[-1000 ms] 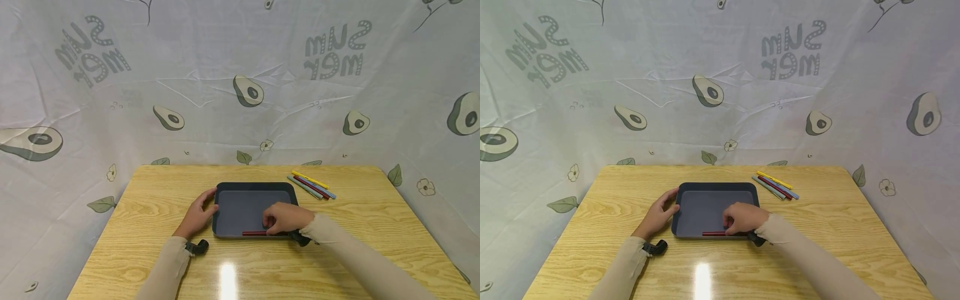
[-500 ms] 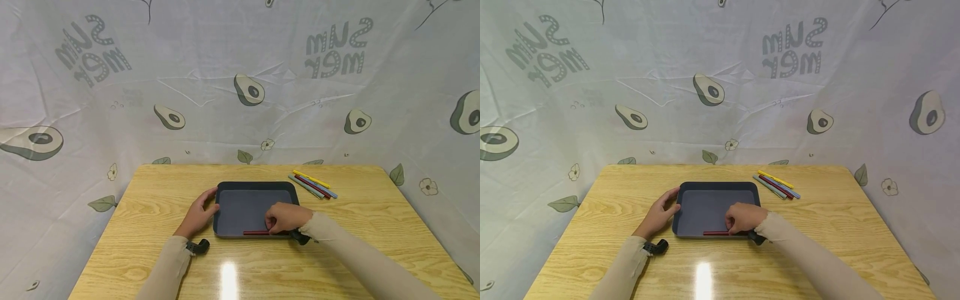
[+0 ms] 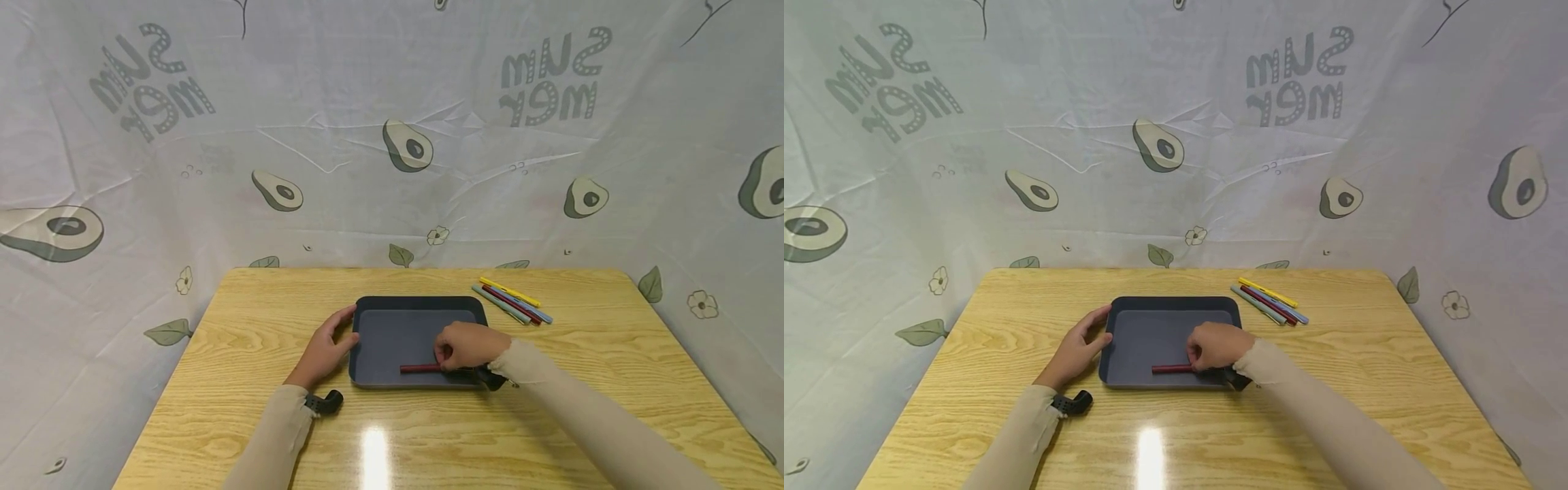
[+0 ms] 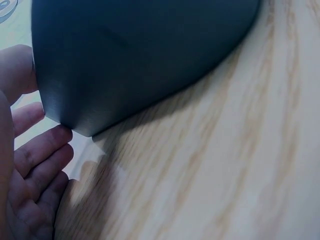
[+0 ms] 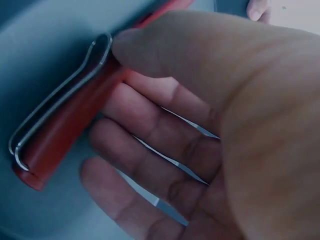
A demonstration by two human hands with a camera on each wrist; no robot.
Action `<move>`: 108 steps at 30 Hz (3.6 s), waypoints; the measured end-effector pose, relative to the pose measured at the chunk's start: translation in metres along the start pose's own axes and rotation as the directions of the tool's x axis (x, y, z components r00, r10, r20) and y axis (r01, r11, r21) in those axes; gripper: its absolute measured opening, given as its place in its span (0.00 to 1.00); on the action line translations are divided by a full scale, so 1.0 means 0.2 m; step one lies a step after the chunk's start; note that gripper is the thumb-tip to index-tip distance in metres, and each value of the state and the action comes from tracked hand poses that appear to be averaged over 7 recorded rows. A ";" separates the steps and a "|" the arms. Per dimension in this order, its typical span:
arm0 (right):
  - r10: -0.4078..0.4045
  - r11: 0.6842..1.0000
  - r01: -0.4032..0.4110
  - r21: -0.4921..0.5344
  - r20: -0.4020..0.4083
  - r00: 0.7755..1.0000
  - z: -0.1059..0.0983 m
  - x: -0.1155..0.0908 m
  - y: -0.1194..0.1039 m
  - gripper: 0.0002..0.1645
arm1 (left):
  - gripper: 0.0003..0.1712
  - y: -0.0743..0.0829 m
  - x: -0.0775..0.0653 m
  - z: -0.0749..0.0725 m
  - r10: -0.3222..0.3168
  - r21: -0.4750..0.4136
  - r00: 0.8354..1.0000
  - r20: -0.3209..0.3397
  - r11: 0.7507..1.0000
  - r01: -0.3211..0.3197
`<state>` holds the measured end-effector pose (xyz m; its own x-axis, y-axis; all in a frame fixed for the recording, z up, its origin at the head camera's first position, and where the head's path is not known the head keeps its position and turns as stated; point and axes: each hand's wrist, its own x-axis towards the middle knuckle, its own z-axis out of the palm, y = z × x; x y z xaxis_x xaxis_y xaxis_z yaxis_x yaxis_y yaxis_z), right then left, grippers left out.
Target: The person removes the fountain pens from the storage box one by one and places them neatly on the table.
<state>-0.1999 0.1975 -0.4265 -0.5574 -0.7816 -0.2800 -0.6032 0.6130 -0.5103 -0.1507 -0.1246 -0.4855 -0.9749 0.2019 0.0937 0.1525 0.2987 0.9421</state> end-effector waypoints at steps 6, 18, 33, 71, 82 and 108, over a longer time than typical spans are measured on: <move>0.034 0.998 -0.036 -0.051 -0.052 0.998 -0.03 0.02 0.06 0.09 | 0.35 -0.12 0.04 0.01 0.003 0.034 1.000 -0.005 0.999 -0.003; 0.025 0.992 -0.037 -0.120 -0.097 0.995 -0.10 -0.01 0.13 0.03 | 0.35 -0.16 0.05 0.00 0.035 0.038 0.999 -0.015 0.999 -0.034; 0.062 0.955 -0.079 -0.286 -0.068 0.996 -0.10 -0.05 0.11 0.05 | 0.35 -0.17 0.05 -0.01 0.014 0.020 1.000 -0.021 1.000 -0.014; 0.132 0.990 -0.112 0.090 -0.271 0.953 -0.11 -0.12 0.15 0.07 | 0.34 0.01 0.00 -0.01 0.018 -0.001 1.000 -0.005 1.000 -0.018; 0.151 0.986 -0.100 0.132 -0.470 0.870 -0.09 -0.20 0.20 0.07 | 0.35 -0.14 0.04 0.01 0.004 0.000 0.999 -0.038 1.000 -0.004; 0.234 0.952 -0.023 0.305 -0.679 0.696 0.04 -0.27 0.30 0.08 | 0.35 -0.11 0.04 0.01 -0.007 -0.001 1.000 -0.012 1.000 0.007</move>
<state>-0.2013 0.2750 -0.4481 -0.9164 -0.3220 0.2376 -0.3876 0.5665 -0.7272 -0.1608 -0.1284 -0.5060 -0.9778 0.1885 0.0915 0.1458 0.2989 0.9431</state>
